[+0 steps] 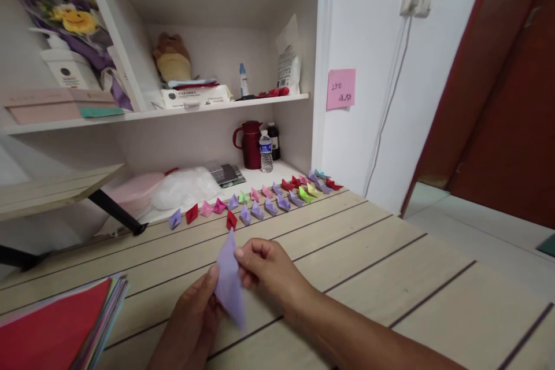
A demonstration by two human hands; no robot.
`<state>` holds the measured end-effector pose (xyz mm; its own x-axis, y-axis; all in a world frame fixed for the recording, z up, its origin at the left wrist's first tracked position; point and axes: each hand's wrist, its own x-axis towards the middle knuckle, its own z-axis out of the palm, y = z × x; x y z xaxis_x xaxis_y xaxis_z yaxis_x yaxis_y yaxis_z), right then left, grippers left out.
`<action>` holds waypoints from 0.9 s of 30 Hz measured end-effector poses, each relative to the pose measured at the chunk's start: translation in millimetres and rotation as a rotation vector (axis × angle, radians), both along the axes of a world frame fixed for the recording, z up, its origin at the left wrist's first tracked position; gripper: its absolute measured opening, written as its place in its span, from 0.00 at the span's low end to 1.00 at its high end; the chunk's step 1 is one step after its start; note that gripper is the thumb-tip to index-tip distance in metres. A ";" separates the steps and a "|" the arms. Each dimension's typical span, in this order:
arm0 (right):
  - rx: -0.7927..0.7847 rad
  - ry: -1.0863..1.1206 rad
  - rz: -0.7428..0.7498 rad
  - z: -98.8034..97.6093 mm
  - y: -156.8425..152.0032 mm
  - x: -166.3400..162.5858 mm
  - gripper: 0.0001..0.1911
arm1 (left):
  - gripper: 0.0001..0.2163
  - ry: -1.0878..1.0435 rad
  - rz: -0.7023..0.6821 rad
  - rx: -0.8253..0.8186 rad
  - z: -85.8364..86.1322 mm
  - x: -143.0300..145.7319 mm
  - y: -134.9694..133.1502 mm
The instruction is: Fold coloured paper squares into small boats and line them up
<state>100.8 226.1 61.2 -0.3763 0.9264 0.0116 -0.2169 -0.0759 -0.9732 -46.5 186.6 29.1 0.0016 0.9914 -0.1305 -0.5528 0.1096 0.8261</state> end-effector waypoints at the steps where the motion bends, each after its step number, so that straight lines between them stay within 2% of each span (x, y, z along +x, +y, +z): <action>1: -0.005 0.043 0.007 -1.0 -1.1 1.1 0.24 | 0.16 -0.033 -0.033 0.016 2.2 1.6 -1.0; 4: -0.035 0.180 0.019 -1.7 -5.0 4.3 0.22 | 0.15 -0.142 -0.086 0.027 9.0 4.5 -4.0; 8: -0.030 0.244 0.097 2.4 -12.8 5.4 0.21 | 0.09 -0.248 -0.010 -0.036 8.7 3.2 -5.5; 10: -0.014 0.241 0.142 4.8 -16.7 5.1 0.22 | 0.09 -0.275 -0.024 -0.028 4.8 2.6 -5.0; 16: 0.034 0.225 0.213 6.3 -20.8 8.2 0.26 | 0.16 -0.271 -0.121 0.021 -1.0 4.5 -4.1; 23: 0.004 0.234 0.277 7.1 -21.7 9.8 0.35 | 0.16 -0.261 -0.157 0.053 3.9 4.5 -6.2; 27: -0.024 0.249 0.287 7.6 -22.9 8.6 0.34 | 0.18 -0.270 -0.169 0.057 5.6 4.2 -7.6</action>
<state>109.4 203.2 68.8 -0.6086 0.7851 0.1148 -0.4130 -0.1899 -0.8907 -42.3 179.0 34.7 0.1940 0.9799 -0.0472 -0.7305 0.1764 0.6597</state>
